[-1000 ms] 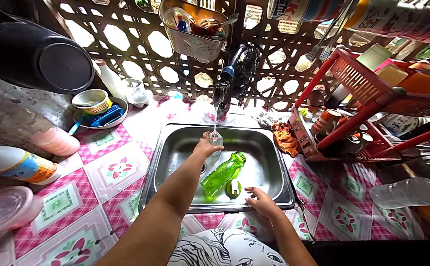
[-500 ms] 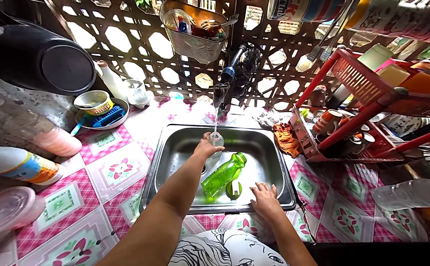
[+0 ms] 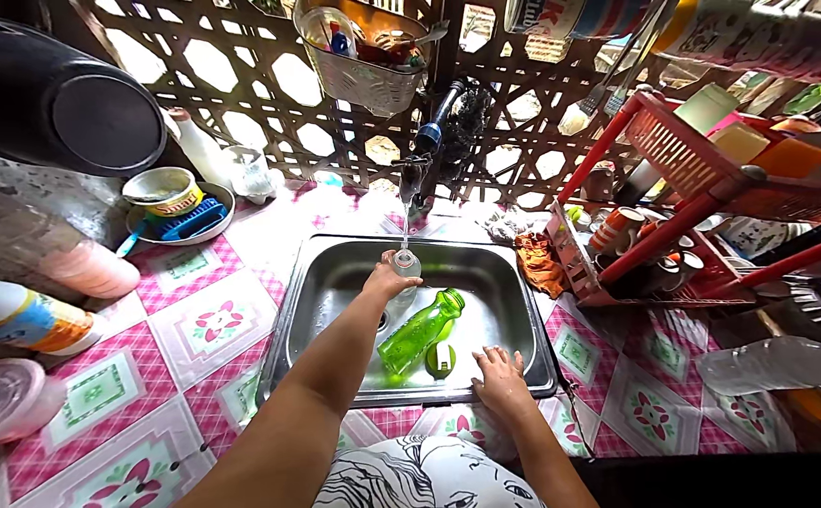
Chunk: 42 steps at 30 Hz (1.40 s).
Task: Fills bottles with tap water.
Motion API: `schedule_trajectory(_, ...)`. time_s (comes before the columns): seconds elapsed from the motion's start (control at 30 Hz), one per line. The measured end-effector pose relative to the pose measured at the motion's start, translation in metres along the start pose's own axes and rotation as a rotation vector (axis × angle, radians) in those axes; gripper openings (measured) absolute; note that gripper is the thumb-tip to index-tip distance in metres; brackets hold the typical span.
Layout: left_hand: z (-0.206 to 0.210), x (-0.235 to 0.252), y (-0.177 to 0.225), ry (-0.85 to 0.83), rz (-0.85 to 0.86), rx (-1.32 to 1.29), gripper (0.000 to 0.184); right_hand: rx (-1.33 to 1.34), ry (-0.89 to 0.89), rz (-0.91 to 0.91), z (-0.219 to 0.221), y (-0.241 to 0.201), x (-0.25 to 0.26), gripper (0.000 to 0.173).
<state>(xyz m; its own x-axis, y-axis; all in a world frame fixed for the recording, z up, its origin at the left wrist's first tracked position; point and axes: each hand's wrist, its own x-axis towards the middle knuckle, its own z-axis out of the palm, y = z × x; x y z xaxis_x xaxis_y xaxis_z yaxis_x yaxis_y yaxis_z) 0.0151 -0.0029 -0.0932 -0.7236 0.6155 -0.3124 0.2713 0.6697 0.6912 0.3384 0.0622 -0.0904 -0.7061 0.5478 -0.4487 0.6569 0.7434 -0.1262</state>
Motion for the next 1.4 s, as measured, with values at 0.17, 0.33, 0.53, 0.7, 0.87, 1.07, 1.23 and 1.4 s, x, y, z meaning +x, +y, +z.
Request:
schedule_trajectory(0.17, 0.0, 0.0, 0.001, 0.003, -0.007, 0.004, 0.116, -0.008, -0.013, 0.012, -0.002, -0.001, -0.001, 0.055)
schedule_trajectory(0.33, 0.0, 0.0, 0.001, 0.001, -0.011, 0.005, 0.116, -0.015, -0.024, 0.015, 0.0, 0.0, -0.001, 0.053)
schedule_trajectory(0.53, 0.001, 0.0, 0.001, 0.008, -0.01, -0.001, 0.117, -0.002, -0.015, 0.015, 0.0, 0.0, -0.002, 0.051)
schedule_trajectory(0.7, 0.001, 0.001, 0.0, 0.007, 0.002, -0.003, 0.116, -0.02, -0.028, 0.021, 0.001, 0.0, -0.002, 0.052)
schedule_trajectory(0.87, 0.002, 0.003, -0.002, 0.006, -0.001, 0.021, 0.118, -0.032, -0.034, 0.027, 0.003, 0.001, -0.002, 0.051)
schedule_trajectory(1.07, 0.002, 0.001, -0.001, 0.008, -0.009, 0.014, 0.117, -0.032, -0.037, 0.03, 0.002, 0.0, -0.003, 0.051)
schedule_trajectory(1.23, 0.002, 0.002, -0.001, 0.004, -0.003, -0.012, 0.117, -0.03, -0.015, 0.015, 0.001, -0.004, -0.001, 0.051)
schedule_trajectory(1.4, 0.004, 0.005, -0.001, -0.011, -0.029, -0.037, 0.117, 0.248, -0.024, -0.261, -0.023, -0.032, 0.023, 0.047)
